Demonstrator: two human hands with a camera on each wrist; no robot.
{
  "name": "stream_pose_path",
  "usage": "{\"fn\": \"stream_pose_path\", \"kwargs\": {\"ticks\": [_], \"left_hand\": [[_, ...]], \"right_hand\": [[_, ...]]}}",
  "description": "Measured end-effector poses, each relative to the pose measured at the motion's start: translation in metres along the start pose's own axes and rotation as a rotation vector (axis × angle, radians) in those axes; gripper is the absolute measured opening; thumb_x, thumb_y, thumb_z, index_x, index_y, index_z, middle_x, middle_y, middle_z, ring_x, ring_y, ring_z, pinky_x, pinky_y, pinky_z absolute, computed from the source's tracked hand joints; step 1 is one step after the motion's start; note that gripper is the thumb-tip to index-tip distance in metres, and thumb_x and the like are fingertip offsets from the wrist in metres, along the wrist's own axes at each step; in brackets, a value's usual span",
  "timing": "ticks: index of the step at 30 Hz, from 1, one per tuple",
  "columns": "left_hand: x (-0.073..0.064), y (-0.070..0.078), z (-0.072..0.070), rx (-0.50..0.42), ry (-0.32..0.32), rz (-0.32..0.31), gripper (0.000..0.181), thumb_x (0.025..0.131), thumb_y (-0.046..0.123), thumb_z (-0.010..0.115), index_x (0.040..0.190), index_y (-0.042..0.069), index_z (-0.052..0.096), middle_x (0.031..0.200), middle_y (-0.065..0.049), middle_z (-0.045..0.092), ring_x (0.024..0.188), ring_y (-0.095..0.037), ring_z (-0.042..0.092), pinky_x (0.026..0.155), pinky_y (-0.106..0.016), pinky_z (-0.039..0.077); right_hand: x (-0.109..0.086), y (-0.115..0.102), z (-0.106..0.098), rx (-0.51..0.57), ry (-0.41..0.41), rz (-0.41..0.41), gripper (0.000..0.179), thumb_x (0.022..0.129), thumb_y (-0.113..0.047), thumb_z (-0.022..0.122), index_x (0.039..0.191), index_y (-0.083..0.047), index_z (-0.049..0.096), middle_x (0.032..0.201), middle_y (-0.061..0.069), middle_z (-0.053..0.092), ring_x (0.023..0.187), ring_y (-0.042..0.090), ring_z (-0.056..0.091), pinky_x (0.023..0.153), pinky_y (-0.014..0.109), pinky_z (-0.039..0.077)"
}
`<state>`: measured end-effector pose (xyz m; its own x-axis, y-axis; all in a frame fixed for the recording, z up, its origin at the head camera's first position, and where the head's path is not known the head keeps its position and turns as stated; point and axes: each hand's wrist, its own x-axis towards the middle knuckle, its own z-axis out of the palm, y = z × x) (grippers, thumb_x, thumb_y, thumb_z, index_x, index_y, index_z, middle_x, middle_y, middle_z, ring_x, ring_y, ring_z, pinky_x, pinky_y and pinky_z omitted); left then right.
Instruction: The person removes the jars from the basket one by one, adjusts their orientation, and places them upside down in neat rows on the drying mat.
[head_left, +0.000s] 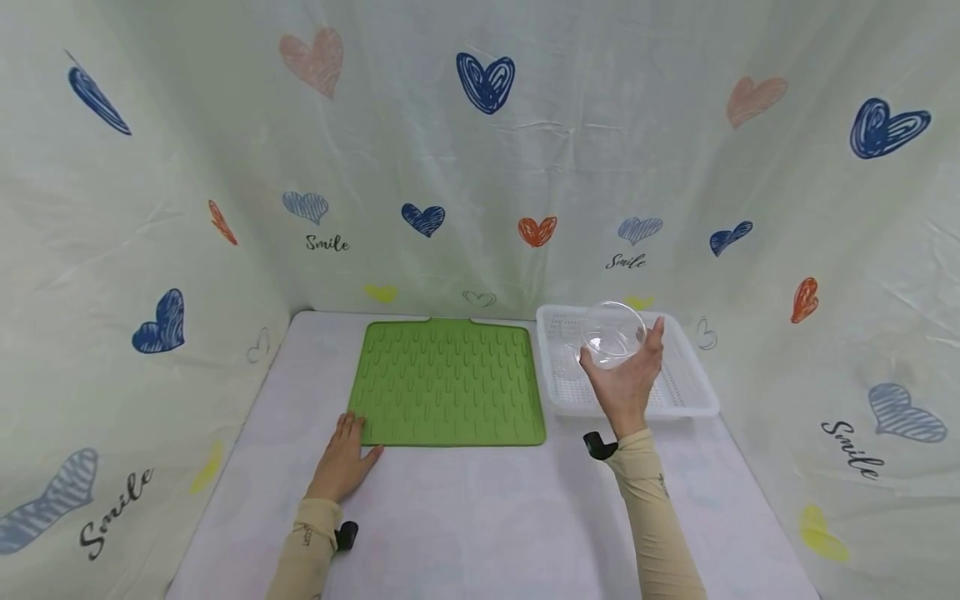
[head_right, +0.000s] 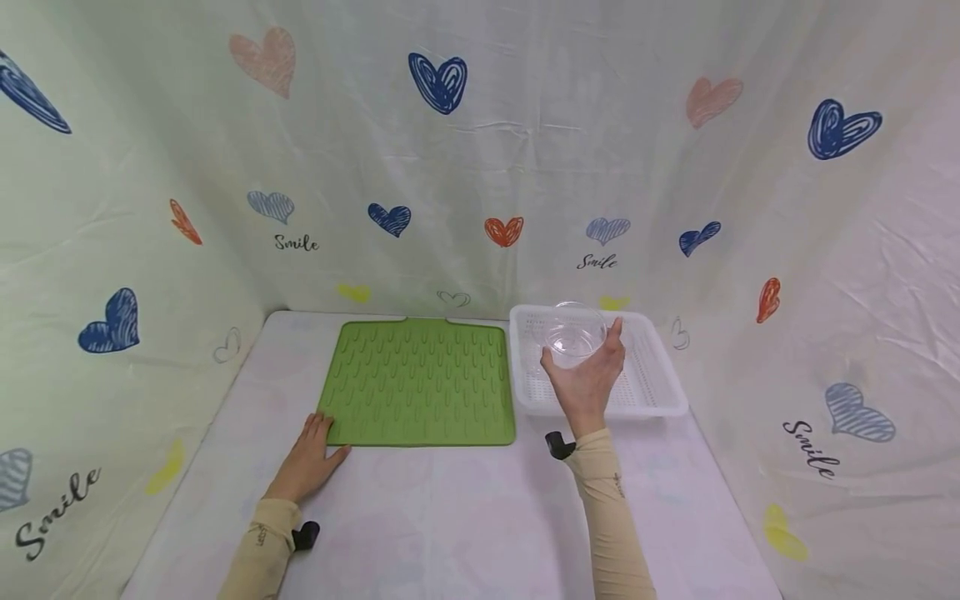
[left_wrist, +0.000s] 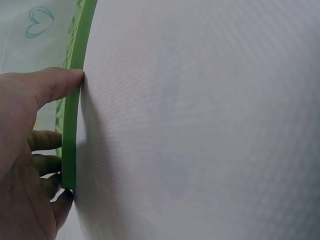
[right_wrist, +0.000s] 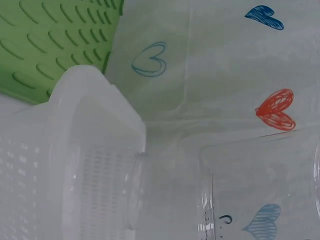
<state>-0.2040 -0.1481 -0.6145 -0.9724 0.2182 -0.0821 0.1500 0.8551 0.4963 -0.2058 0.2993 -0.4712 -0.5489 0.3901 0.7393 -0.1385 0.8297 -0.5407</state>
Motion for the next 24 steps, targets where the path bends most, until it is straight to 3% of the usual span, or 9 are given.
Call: {"fn": "stream_pose_path", "kwargs": {"ticks": [4,13,24], "left_hand": [[0.000,0.000,0.001,-0.010,0.011,0.008,0.074,0.095,0.033,0.058,0.143,-0.014,0.026,0.153,-0.036,0.013,0.144,-0.049,0.008,0.117,-0.060,0.018],[0.000,-0.001,0.001,-0.015,0.018,0.005,0.074,0.095,0.033,0.058,0.143,-0.013,0.027,0.154,-0.036,0.014,0.144,-0.049,0.009,0.118,-0.059,0.018],[-0.002,-0.001,-0.004,-0.015,0.011,0.002,0.072,0.095,0.031,0.058,0.143,-0.013,0.027,0.153,-0.036,0.013,0.144,-0.048,0.009,0.117,-0.060,0.019]], "right_hand": [[0.002,-0.012,0.001,0.052,-0.009,-0.046,0.120,0.064,-0.036,0.083,0.153,-0.009,0.007,0.132,0.028,0.043,0.122,0.044,0.046,0.100,0.061,0.039],[0.001,-0.034,0.006,0.022,-0.088,-0.234,0.117,0.061,-0.039,0.080,0.151,-0.004,0.015,0.131,0.021,0.046,0.116,0.039,0.046,0.103,0.059,0.033],[-0.006,-0.062,0.017,-0.120,-0.368,-0.484,0.106,0.063,-0.044,0.077,0.145,0.005,0.032,0.132,0.026,0.049,0.120,0.041,0.049,0.099,0.057,0.044]]}}
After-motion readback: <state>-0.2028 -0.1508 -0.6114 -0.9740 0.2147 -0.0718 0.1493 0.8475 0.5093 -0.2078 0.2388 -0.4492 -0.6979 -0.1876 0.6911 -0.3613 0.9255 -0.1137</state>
